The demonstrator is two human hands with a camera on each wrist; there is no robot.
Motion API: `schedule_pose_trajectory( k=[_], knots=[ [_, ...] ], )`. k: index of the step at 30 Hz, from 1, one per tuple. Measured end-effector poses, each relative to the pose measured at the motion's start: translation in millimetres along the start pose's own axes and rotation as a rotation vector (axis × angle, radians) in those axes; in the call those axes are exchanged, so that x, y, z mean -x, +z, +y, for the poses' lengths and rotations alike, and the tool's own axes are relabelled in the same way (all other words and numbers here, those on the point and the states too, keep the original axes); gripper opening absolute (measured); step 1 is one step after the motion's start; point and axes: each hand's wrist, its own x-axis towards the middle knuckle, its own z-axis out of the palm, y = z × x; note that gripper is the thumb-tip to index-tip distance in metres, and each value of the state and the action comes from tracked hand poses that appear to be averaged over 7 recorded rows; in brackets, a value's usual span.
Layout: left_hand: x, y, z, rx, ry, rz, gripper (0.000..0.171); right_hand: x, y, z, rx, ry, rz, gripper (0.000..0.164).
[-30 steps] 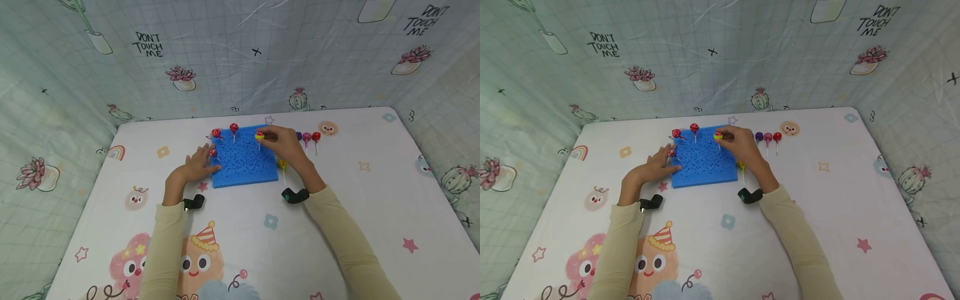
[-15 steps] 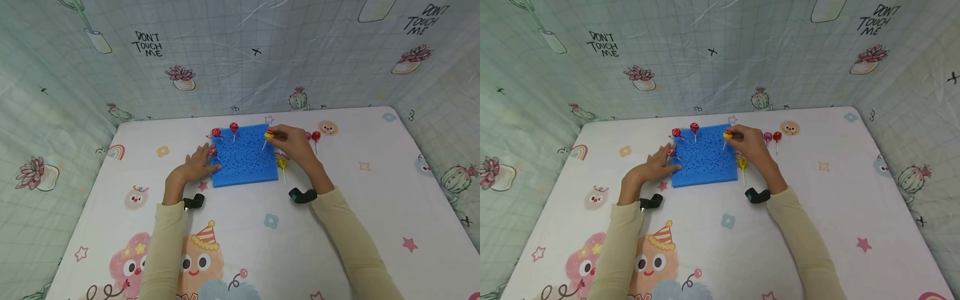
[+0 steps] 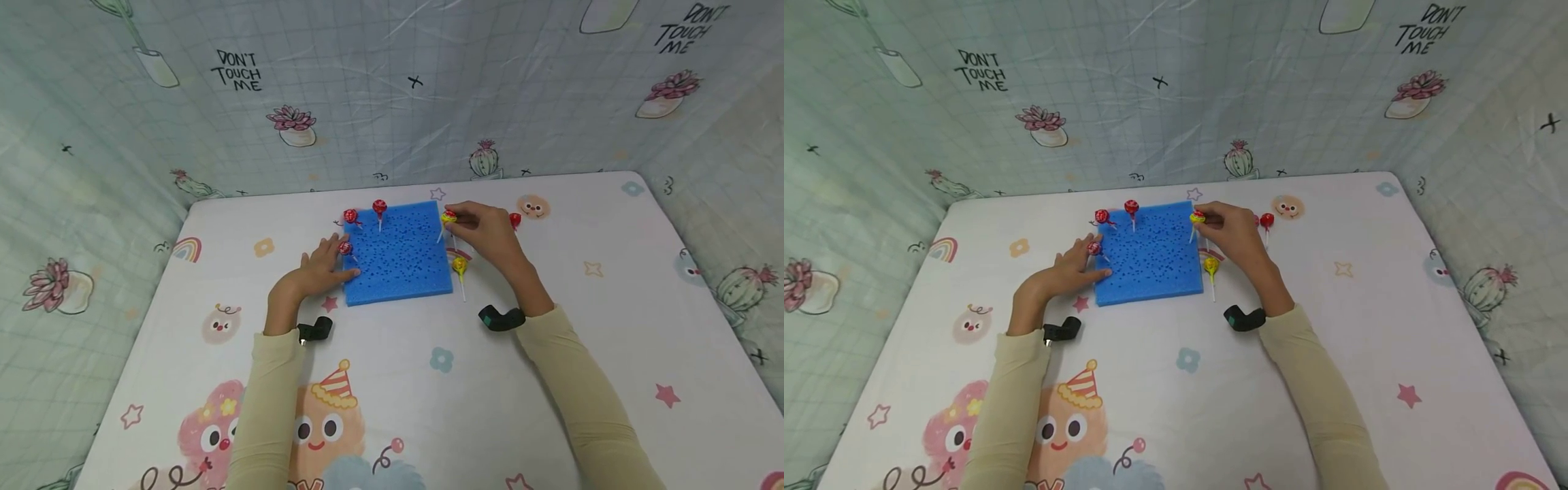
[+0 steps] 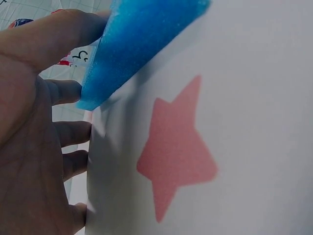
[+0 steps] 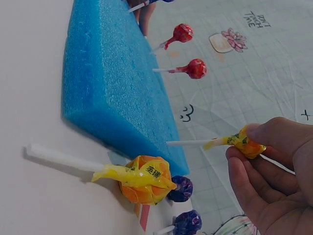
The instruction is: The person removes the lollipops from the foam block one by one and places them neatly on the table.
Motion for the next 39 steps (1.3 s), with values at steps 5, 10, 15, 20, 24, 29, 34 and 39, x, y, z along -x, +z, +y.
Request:
schedule_pose_trajectory(
  k=[5,10,15,20,24,29,34,39],
  knots=[
    [-2.0,0.3,-1.3,0.007,0.005,0.0,0.089,1,-4,-2,-0.002,-0.001,0.001,0.035],
    [-1.6,0.3,-0.8,0.005,0.0,-0.002,0.089,2,-6,-2,0.002,0.021,-0.005,0.036],
    [-0.1,0.1,-0.3,0.006,0.001,-0.009,0.089,3,-10,0,0.014,0.029,-0.01,0.037],
    [-1.3,0.5,-0.5,0.006,0.004,-0.005,0.089,5,-15,2,0.024,0.015,0.002,0.038],
    [-1.7,1.1,-1.1,0.007,0.006,-0.005,0.088,7,-19,3,0.024,0.019,0.005,0.038],
    [-0.3,0.8,-1.2,0.012,0.008,0.0,0.088,9,-23,6,0.039,0.021,0.019,0.038],
    [0.4,0.4,-2.0,0.011,0.012,0.003,0.088,13,-27,11,0.043,0.028,0.038,0.037],
    [1.2,0.4,-2.0,0.012,0.009,-0.002,0.088,17,-31,18,0.046,0.034,0.037,0.036]
  ],
)
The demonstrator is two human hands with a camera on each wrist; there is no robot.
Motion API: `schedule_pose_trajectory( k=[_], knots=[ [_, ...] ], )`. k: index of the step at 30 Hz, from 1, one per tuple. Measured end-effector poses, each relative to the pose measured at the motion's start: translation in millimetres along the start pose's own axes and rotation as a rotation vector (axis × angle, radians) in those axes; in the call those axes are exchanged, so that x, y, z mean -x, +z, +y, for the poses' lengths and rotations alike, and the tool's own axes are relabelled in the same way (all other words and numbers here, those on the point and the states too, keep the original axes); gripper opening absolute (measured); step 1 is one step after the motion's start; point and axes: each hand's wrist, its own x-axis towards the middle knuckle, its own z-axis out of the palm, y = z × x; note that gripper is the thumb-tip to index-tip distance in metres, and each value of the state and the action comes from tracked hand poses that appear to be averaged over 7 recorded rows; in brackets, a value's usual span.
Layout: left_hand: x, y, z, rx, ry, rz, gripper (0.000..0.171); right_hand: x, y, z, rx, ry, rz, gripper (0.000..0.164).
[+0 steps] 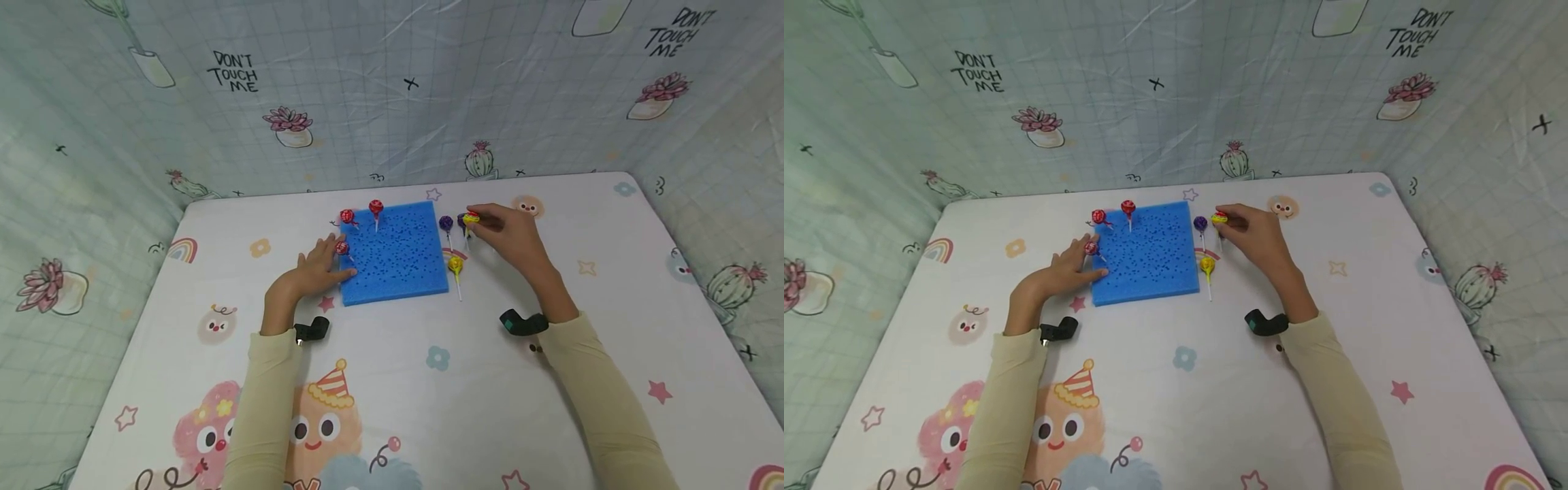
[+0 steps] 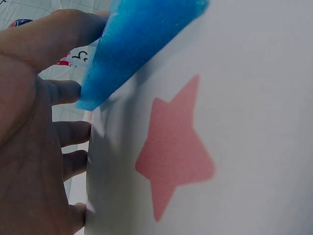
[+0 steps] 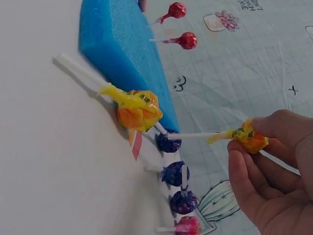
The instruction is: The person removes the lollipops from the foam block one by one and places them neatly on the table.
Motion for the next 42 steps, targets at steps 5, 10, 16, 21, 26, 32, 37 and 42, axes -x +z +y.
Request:
schedule_pose_trajectory(
  k=[5,10,16,21,26,32,37,42],
  knots=[
    [-0.6,0.4,-0.7,0.004,-0.009,-0.009,0.089,3,-3,4,0.013,0.002,-0.029,0.034],
    [-0.7,0.8,-1.7,0.009,-0.01,-0.013,0.09,6,-8,4,0.04,0.039,-0.089,0.032],
    [-0.3,0.2,-1.3,0.005,-0.016,-0.012,0.09,9,-11,8,0.069,0.043,-0.178,0.034],
    [-0.9,0.6,-2.0,0.015,-0.002,-0.008,0.09,11,-10,13,0.075,0.037,-0.228,0.037],
    [-1.3,1.0,-2.0,0.017,0.006,-0.006,0.089,13,-9,15,0.109,0.059,-0.244,0.037],
    [-1.2,0.4,-1.5,0.013,-0.006,-0.008,0.091,15,-7,19,0.137,0.069,-0.262,0.034],
    [-0.5,0.2,-1.8,0.01,-0.008,-0.008,0.091,18,-6,22,0.119,0.069,-0.274,0.033],
    [-1.0,0.2,-1.3,0.007,-0.002,-0.007,0.09,20,-4,25,0.103,0.067,-0.281,0.031]
  ],
)
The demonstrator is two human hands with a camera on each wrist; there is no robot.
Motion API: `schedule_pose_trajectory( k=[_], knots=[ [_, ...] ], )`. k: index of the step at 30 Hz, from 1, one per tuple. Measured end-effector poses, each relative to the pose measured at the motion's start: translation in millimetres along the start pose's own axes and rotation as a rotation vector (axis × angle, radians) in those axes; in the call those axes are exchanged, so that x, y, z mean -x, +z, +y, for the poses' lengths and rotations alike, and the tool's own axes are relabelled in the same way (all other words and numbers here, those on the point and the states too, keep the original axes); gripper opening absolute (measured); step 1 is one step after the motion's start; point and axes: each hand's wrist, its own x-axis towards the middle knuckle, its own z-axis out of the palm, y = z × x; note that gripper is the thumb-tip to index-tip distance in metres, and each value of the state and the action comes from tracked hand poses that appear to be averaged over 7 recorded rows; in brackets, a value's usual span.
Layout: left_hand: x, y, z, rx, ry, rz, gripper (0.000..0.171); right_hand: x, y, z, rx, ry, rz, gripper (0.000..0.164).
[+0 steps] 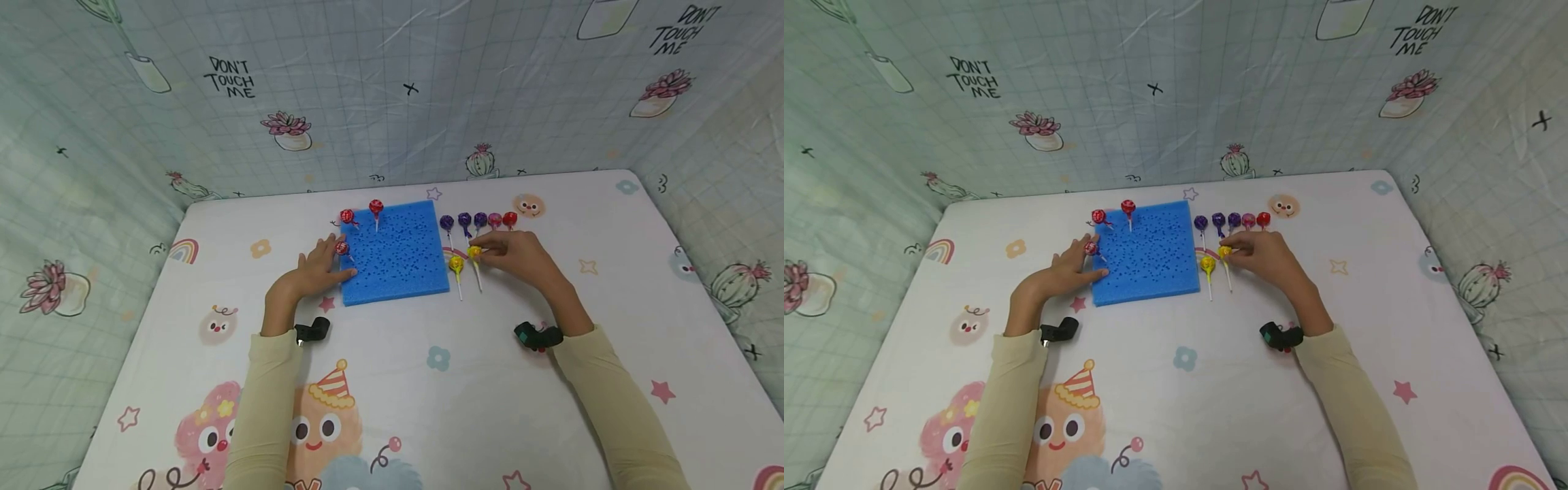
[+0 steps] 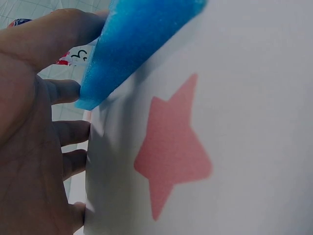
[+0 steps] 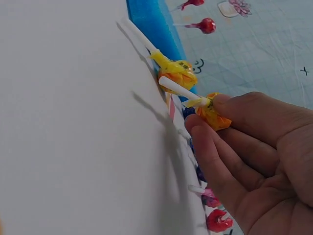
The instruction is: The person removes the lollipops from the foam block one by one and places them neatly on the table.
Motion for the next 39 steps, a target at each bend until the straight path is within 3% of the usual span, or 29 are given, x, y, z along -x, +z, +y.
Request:
schedule_pose_trajectory(
  k=[15,21,33,39],
  knots=[
    [-1.2,2.0,-2.2,-0.007,0.0,0.008,0.09,-2,6,1,0.002,-0.001,-0.023,0.031],
    [-1.1,2.1,-1.0,-0.015,-0.005,0.01,0.09,-5,3,-1,-0.012,-0.054,0.044,0.031],
    [0.7,-0.8,3.6,-0.014,-0.01,0.005,0.09,-9,2,-6,-0.054,-0.054,0.087,0.031],
    [0.5,2.2,0.6,-0.013,-0.002,0.012,0.089,-10,2,-9,-0.065,0.01,0.078,0.031]
  ],
)
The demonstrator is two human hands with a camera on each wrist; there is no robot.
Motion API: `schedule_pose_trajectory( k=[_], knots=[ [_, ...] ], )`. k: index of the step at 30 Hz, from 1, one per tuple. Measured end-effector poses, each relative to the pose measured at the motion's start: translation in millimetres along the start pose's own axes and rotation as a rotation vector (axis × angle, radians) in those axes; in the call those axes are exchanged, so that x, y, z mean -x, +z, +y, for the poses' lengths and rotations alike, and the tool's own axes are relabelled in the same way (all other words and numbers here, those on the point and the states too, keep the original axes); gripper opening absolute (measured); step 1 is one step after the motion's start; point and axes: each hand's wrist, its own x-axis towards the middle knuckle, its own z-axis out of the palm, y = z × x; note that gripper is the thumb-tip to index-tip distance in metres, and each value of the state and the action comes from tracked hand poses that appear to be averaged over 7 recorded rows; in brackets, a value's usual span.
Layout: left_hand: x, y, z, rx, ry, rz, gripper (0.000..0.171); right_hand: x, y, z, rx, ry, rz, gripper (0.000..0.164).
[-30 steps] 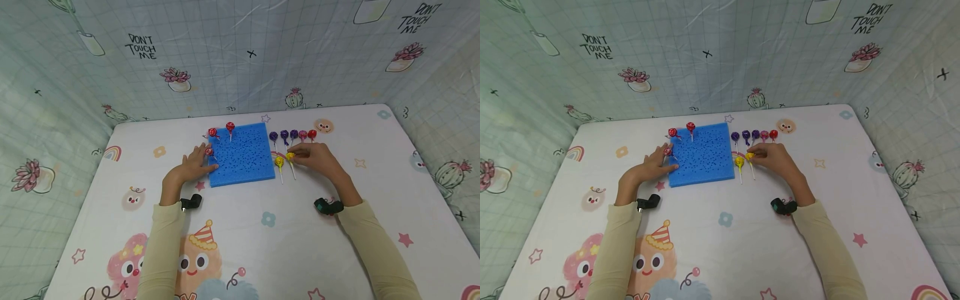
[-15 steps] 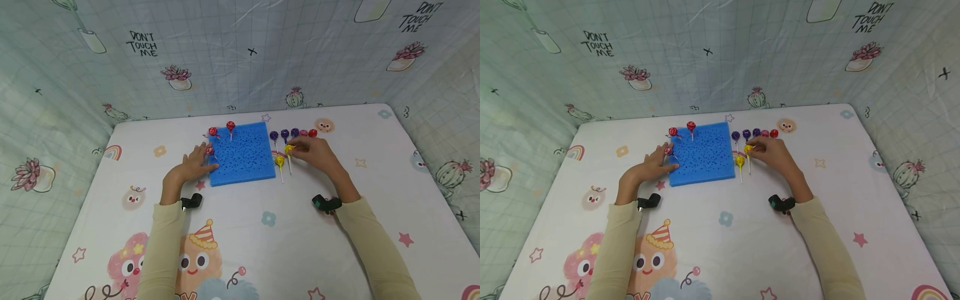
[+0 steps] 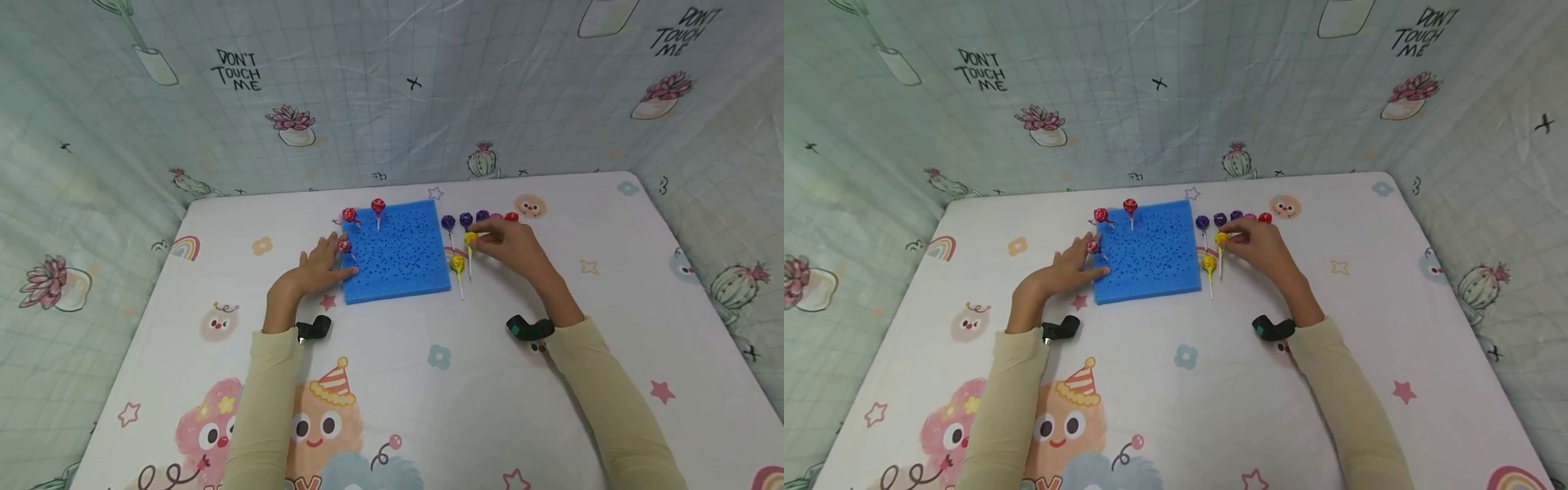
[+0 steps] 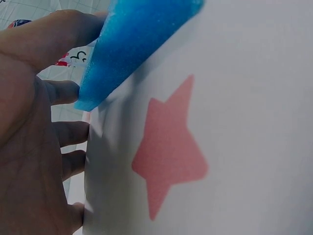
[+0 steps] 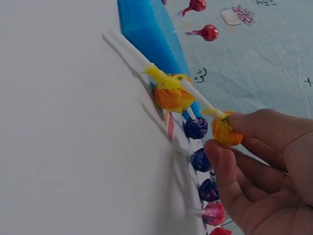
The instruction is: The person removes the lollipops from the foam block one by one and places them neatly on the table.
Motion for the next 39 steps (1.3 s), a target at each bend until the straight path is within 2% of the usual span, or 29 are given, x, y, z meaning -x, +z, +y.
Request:
schedule_pose_trajectory(
  k=[3,14,24,39],
  knots=[
    [0.0,1.9,-0.9,-0.002,0.001,0.001,0.089,0,3,3,0.001,0.02,-0.031,0.031],
    [-1.7,4.3,-4.6,-0.003,0.009,0.003,0.09,-5,7,10,0.037,-0.013,-0.046,0.029],
    [-3.1,5.2,-5.5,0.002,0.017,0.014,0.089,-7,4,10,0.095,-0.092,-0.082,0.027],
    [-2.9,4.7,-4.5,0.005,0.014,0.017,0.089,-4,1,14,0.145,-0.049,-0.132,0.028]
  ],
)
